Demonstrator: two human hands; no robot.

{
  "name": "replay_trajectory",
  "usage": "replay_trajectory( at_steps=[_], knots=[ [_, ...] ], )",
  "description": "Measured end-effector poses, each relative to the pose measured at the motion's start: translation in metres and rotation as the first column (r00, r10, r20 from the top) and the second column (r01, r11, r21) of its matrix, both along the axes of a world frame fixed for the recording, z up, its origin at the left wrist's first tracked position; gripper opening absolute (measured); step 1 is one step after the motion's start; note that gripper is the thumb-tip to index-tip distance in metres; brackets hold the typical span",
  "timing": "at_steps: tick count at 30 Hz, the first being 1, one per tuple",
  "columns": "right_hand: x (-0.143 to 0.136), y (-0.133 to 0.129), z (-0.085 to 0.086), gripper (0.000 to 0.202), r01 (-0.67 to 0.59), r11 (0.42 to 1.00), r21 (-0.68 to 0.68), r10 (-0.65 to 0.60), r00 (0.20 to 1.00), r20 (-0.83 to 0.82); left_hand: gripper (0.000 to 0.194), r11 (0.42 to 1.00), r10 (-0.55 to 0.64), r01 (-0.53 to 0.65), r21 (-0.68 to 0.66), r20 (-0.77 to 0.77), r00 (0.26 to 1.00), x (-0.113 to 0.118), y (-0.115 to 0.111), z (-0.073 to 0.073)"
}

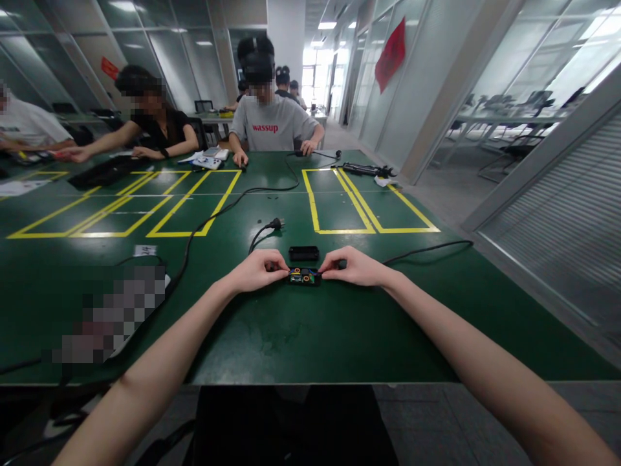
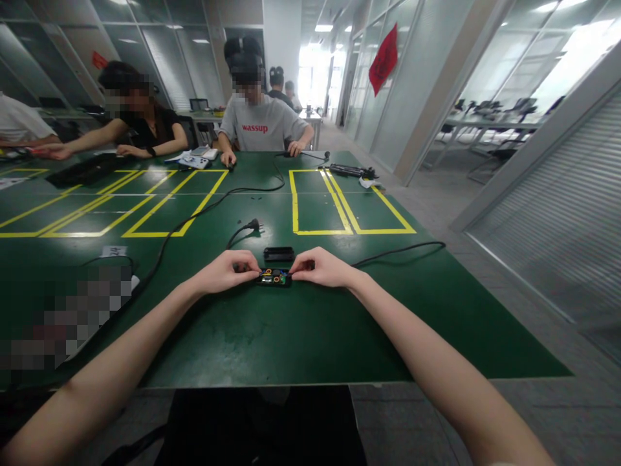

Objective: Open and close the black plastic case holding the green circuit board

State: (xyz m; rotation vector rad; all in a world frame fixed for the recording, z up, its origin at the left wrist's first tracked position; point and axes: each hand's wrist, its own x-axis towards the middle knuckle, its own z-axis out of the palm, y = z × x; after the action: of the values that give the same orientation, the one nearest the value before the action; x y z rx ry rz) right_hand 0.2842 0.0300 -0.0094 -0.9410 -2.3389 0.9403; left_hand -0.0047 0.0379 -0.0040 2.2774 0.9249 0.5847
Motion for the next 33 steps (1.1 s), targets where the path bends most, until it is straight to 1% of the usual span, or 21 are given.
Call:
replay_trajectory(
  at_steps=[4, 6, 9, 12, 15, 18, 20, 21, 22, 24, 26, 27, 29, 31, 33],
  knots=[
    [-0.001, -0.001, 0.003, 0.016, -0.047, 0.979, 0.197, 0.036, 0.997, 0.062, 0.017, 0.999, 0.020, -0.020, -0.025, -0.013, 1.000, 0.002, 0.002, -0.004],
    [-0.003, -0.001, 0.004, 0.017, -0.064, 0.959, 0.277, 0.030, 0.991, 0.127, 0.016, 0.999, 0.034, -0.034, 0.001, -0.001, 0.999, 0.002, 0.003, -0.006],
    [-0.005, -0.002, 0.005, 0.017, -0.085, 0.932, 0.354, 0.015, 0.981, 0.195, 0.015, 0.998, 0.045, -0.046, 0.052, 0.011, 0.999, 0.003, 0.005, -0.009],
    [-0.005, -0.002, 0.006, 0.015, -0.099, 0.915, 0.391, 0.009, 0.974, 0.228, 0.017, 0.995, 0.043, -0.044, 0.085, 0.015, 0.999, 0.004, 0.006, -0.011],
    [-0.005, -0.003, 0.008, 0.015, -0.116, 0.917, 0.381, 0.017, 0.967, 0.254, 0.017, 0.994, 0.043, -0.044, 0.095, 0.014, 0.999, 0.004, 0.005, -0.010],
    [-0.005, -0.003, 0.005, 0.015, -0.102, 0.915, 0.390, 0.012, 0.974, 0.227, 0.017, 0.994, 0.049, -0.050, 0.097, 0.014, 0.999, 0.004, 0.004, -0.011],
    [-0.007, -0.002, -0.001, 0.018, -0.049, 0.909, 0.413, -0.020, 0.987, 0.162, 0.016, 0.991, 0.062, -0.063, 0.121, 0.015, 0.998, 0.006, 0.002, -0.013],
    [-0.008, -0.001, -0.005, 0.020, 0.003, 0.902, 0.431, -0.059, 0.991, 0.118, 0.015, 0.988, 0.068, -0.070, 0.141, 0.013, 0.998, 0.007, 0.001, -0.014],
    [-0.010, 0.002, -0.009, 0.020, 0.072, 0.890, 0.451, -0.117, 0.990, 0.073, 0.013, 0.984, 0.074, -0.075, 0.162, 0.010, 0.997, 0.009, 0.000, -0.015],
    [-0.011, 0.007, -0.018, 0.016, 0.232, 0.841, 0.489, -0.267, 0.964, 0.002, 0.012, 0.976, 0.083, -0.081, 0.201, -0.001, 0.997, 0.013, -0.003, -0.016],
    [-0.011, 0.014, -0.027, 0.022, 0.344, 0.792, 0.504, -0.389, 0.921, -0.017, 0.013, 0.967, 0.104, -0.097, 0.236, -0.015, 0.994, 0.018, -0.005, -0.017],
    [-0.010, 0.017, -0.031, 0.026, 0.361, 0.789, 0.497, -0.413, 0.911, -0.007, 0.015, 0.959, 0.125, -0.116, 0.260, -0.019, 0.992, 0.020, -0.005, -0.018],
    [-0.007, 0.021, -0.037, 0.025, 0.351, 0.815, 0.461, -0.400, 0.916, 0.010, 0.026, 0.939, 0.163, -0.148, 0.309, -0.021, 0.986, 0.022, -0.005, -0.018],
    [-0.005, 0.023, -0.040, 0.020, 0.329, 0.856, 0.400, -0.354, 0.935, -0.012, 0.048, 0.929, 0.173, -0.149, 0.339, -0.042, 0.984, 0.022, -0.004, -0.019],
    [-0.004, 0.023, -0.041, 0.018, 0.326, 0.889, 0.321, -0.326, 0.944, -0.055, 0.074, 0.934, 0.155, -0.115, 0.338, -0.094, 0.983, 0.022, -0.003, -0.021]
  ],
)
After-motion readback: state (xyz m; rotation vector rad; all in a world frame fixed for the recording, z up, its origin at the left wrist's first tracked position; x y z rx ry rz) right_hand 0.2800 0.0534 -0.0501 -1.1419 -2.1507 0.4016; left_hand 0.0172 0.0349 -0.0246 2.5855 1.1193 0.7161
